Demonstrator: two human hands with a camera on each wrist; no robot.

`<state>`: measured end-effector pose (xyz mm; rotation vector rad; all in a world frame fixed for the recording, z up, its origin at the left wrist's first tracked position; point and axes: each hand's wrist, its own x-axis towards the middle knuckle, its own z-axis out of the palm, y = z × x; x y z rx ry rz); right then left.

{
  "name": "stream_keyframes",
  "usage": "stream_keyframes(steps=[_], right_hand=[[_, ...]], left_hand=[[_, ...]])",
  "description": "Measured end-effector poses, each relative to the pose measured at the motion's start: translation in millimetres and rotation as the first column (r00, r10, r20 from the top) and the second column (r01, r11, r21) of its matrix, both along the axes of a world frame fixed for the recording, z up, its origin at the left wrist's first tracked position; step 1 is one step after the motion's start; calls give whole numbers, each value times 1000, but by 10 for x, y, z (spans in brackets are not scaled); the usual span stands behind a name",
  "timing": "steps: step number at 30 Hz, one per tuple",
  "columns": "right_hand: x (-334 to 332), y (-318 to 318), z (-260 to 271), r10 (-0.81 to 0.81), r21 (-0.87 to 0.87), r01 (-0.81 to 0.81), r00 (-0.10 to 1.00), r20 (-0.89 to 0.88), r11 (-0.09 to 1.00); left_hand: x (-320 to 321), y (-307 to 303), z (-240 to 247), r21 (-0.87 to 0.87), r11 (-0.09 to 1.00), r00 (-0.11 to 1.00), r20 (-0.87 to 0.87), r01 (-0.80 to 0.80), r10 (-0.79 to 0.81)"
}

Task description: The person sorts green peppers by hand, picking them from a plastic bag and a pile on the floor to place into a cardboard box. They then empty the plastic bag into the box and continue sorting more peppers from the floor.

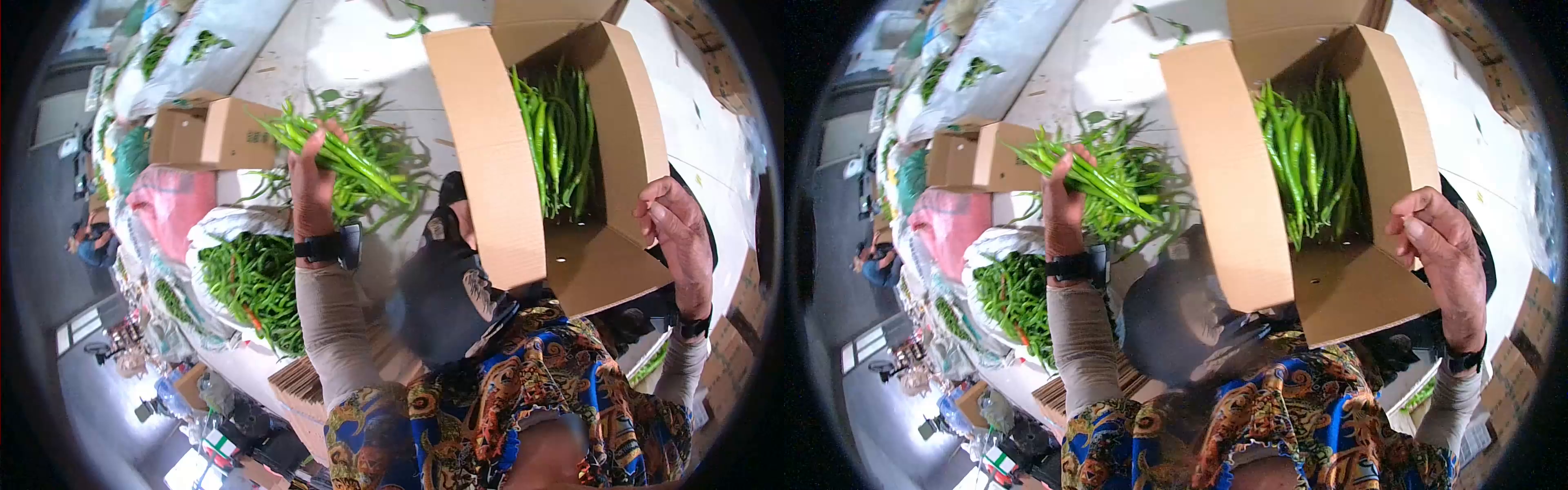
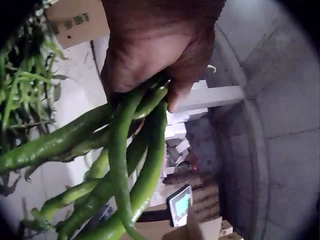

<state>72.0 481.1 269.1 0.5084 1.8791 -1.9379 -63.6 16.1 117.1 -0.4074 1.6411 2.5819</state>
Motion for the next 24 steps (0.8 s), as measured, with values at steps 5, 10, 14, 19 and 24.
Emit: stream_keyframes(steps=[5, 10, 14, 19, 24], right_hand=[[11, 16, 29, 38, -70, -42, 997, -69, 997], [-28, -31, 54, 99, -78, -105, 993, -67, 991], [-155, -183, 106, 223, -71, -231, 969, -105, 970], [-323, -547, 200, 449, -95, -473, 871, -202, 876], [-510, -691, 170, 498, 19, -519, 807, -318, 854]], left_hand=[[-218, -132, 841, 51, 999, 989, -148, -11, 18], [-339, -27, 1573, 220, 968, 971, -228, 123, -72], [-308, 203, 1969, 357, 891, 935, -310, 281, -171], [-181, 729, 2274, 425, 805, 889, -380, 413, -256], [-29, 1258, 2268, 566, 665, 871, -375, 487, -319]])
